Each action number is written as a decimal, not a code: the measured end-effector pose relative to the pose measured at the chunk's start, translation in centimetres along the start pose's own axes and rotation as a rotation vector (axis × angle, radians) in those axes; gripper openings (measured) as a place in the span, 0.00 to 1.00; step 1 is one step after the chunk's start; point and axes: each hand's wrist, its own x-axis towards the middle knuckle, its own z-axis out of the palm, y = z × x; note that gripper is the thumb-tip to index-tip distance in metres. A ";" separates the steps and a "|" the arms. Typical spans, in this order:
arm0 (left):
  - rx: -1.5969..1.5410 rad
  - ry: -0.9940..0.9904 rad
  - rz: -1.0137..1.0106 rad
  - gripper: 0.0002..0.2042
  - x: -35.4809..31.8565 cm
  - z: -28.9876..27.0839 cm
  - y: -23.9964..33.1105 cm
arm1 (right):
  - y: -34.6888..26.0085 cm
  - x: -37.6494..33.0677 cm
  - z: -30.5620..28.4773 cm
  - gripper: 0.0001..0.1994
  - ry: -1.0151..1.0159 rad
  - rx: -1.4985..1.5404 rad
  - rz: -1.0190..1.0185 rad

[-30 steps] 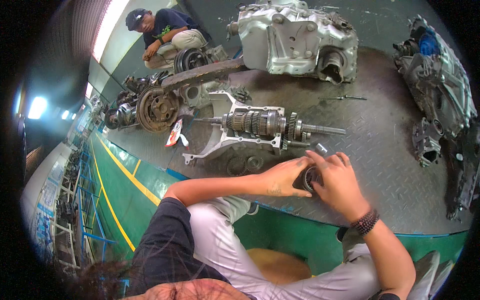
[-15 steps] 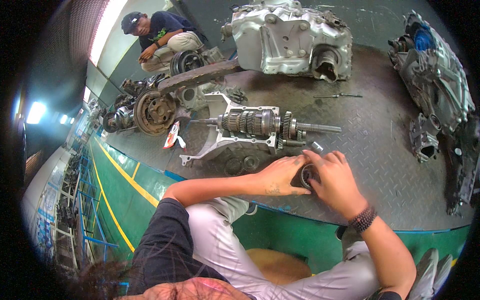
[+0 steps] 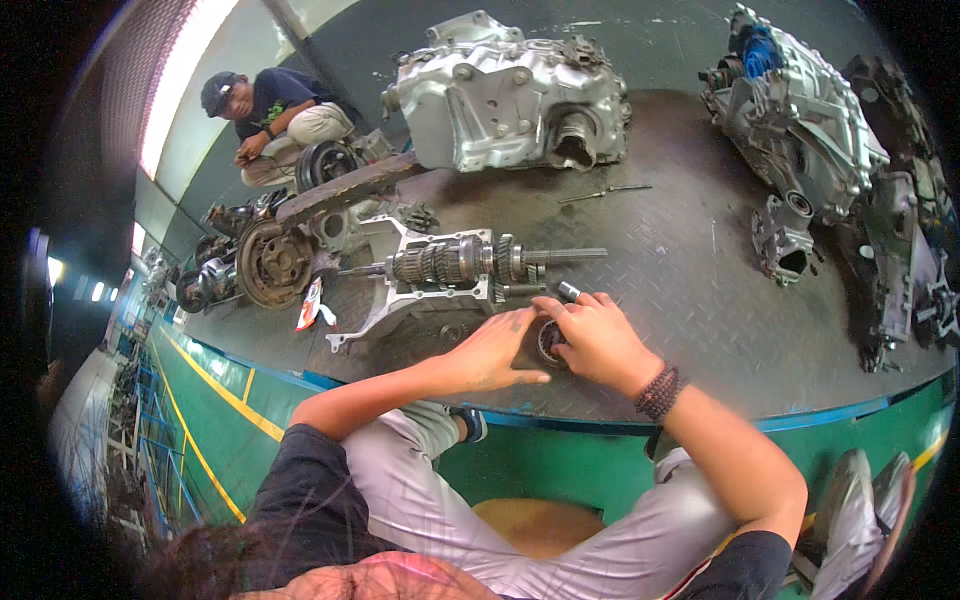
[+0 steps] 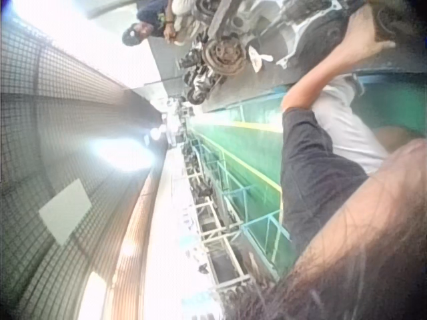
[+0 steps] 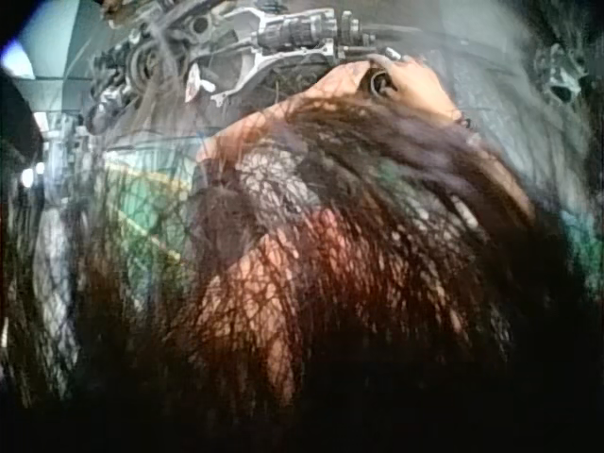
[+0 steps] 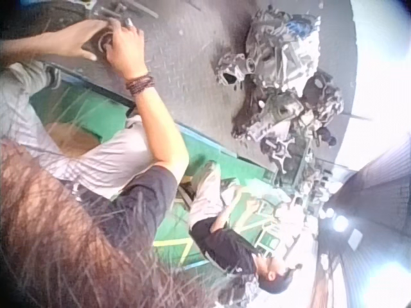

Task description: The person handles various gear components and shafts from a disassembled transmission on a workbench, picking up individual gears, placing them onto shafts, and rotating the assembly by hand to check the fit.

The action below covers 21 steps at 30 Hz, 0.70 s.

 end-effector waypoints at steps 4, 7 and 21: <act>-0.088 0.003 -0.105 0.61 -5.8 -2.5 1.2 | -0.2 -0.4 0.6 0.36 -0.004 -0.037 0.007; -0.287 0.220 -0.176 0.54 -11.4 -2.5 2.9 | 0.2 -0.6 1.2 0.33 0.047 -0.115 -0.063; -0.925 0.879 -0.699 0.36 -29.0 14.0 0.3 | 0.0 -1.3 1.3 0.26 0.046 -0.194 -0.011</act>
